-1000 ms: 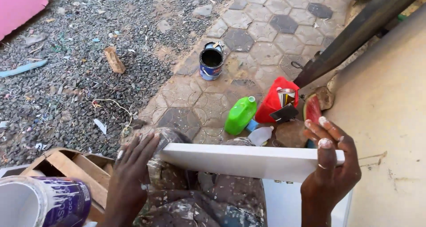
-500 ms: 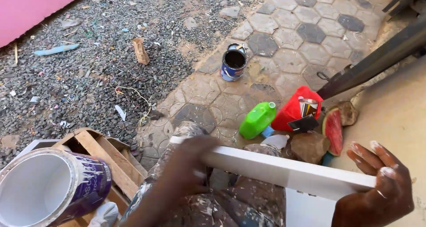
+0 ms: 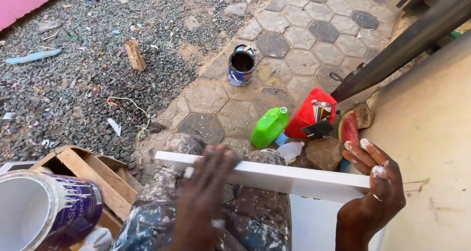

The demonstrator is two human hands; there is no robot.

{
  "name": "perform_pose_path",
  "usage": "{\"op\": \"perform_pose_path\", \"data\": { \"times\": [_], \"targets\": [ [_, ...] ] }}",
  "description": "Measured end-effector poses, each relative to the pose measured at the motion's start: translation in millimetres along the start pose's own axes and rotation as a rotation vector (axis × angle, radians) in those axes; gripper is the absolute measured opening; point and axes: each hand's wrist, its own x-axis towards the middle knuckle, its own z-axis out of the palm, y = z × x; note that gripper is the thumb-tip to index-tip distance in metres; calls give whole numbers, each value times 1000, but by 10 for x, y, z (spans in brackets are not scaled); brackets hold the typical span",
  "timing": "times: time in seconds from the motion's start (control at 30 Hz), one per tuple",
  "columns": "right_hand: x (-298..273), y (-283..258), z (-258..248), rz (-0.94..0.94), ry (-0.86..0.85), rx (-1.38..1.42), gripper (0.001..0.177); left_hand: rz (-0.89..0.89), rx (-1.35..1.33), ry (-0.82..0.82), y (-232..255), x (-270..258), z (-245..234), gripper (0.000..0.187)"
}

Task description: Sanding the edges and surface of a white board using sandpaper to prepare it for finishing.

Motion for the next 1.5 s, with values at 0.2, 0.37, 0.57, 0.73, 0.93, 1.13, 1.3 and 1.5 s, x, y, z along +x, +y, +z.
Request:
{"op": "perform_pose_path", "data": {
  "times": [0.2, 0.37, 0.57, 0.73, 0.93, 1.13, 1.3, 1.5],
  "targets": [
    [30, -176, 54, 638, 227, 456, 71, 237, -428, -164, 1362, 605, 356, 44],
    [-45, 140, -21, 285, 277, 226, 71, 376, -372, -289, 806, 509, 135, 52],
    [-15, 204, 31, 20, 199, 28, 69, -220, 46, -420, -723, 174, -332, 86],
    [55, -47, 219, 88, 127, 1, 64, -484, 231, -440, -697, 121, -360, 99],
    [92, -46, 282, 183, 159, 107, 60, 86, -129, -63, 325, 348, 203, 109],
    [129, -31, 150, 311, 155, 34, 65, 339, -233, -279, 395, 494, 89, 107],
    [209, 11, 183, 264, 190, 114, 62, 46, 80, -222, -211, 190, -19, 106],
    [156, -44, 292, 311, 131, 133, 64, 308, -148, -320, 639, 693, 375, 92]
  ]
}}
